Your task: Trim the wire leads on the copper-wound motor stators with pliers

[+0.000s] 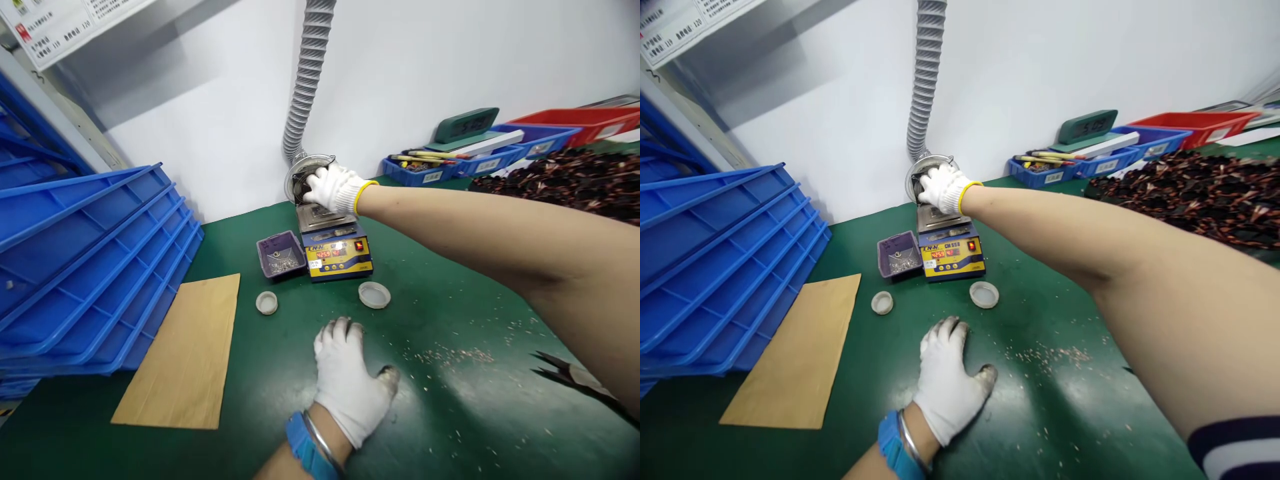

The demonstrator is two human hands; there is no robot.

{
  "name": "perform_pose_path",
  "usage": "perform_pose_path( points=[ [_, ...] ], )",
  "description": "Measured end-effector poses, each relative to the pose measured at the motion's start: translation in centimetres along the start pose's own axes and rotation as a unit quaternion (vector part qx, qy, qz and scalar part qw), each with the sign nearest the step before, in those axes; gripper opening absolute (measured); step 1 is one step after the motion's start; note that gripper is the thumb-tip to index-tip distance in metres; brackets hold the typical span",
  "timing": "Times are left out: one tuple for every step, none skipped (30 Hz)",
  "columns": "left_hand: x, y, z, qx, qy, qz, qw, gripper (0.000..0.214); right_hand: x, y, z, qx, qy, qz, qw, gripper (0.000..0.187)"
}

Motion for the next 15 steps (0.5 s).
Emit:
perform_pose_path(
  points=[
    [0.0,0.0,0.0,0.000,0.000,-0.001,1.000,0.069,-0.3,0.4,0.0,0.003,-0.007,0.004,1.000,0.028],
    [0.0,0.0,0.0,0.000,0.001,-0.002,1.000,0.069,-0.5,0.6,-0.1,0.005,-0.012,0.009,1.000,0.026],
    [0.0,-0.1,-0.1,0.000,0.001,-0.003,1.000,0.070,-0.7,0.6,-0.2,0.007,-0.016,0.012,1.000,0.025],
    [0.1,-0.1,-0.1,0.001,0.001,-0.003,1.000,0.069,-0.7,0.4,-0.3,0.009,-0.016,0.017,1.000,0.025],
    [0.1,-0.1,-0.1,0.001,0.001,-0.003,1.000,0.069,-0.6,0.0,-0.4,0.011,-0.011,0.022,1.000,0.026],
    [0.1,-0.2,-0.2,0.002,0.000,-0.001,1.000,0.069,-0.3,-0.7,-0.6,0.015,-0.002,0.029,0.999,0.027],
    [0.1,-0.2,-0.2,0.003,-0.001,0.002,1.000,0.069,0.1,-1.5,-1.0,0.021,0.011,0.037,0.999,0.029],
    [0.1,-0.3,-0.2,0.005,-0.002,0.006,1.000,0.069,0.7,-2.5,-1.5,0.032,0.025,0.046,0.998,0.031],
    [0.1,-0.4,-0.2,0.008,-0.004,0.009,1.000,0.069,1.5,-3.7,-2.3,0.045,0.039,0.054,0.997,0.033],
    [0.1,-0.4,-0.1,0.011,-0.005,0.012,1.000,0.069,2.2,-4.8,-3.4,0.059,0.050,0.058,0.995,0.036],
    [0.0,-0.4,0.0,0.014,-0.007,0.016,1.000,0.069,3.1,-5.9,-4.8,0.071,0.060,0.063,0.994,0.040],
    [0.0,-0.5,0.1,0.018,-0.007,0.021,1.000,0.069,4.1,-6.8,-6.5,0.085,0.076,0.076,0.991,0.045],
    [-0.1,-0.5,0.1,0.024,-0.005,0.026,0.999,0.069,5.4,-7.5,-8.7,0.099,0.102,0.097,0.985,0.052],
    [-0.1,-0.6,0.2,0.031,-0.002,0.031,0.999,0.068,6.8,-8.0,-11.2,0.113,0.138,0.127,0.976,0.060],
    [-0.1,-0.8,0.1,0.040,0.002,0.036,0.999,0.068,8.4,-8.3,-14.2,0.127,0.179,0.166,0.961,0.068]
  ],
)
Point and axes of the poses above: each hand's wrist, its own z-axis towards the middle knuckle, its own y-axis out of the palm, x = y × z, the point moved 8 cm from there along z, towards the middle knuckle, and after that the axes turned 1 degree about -z, right-handed, at the moved point
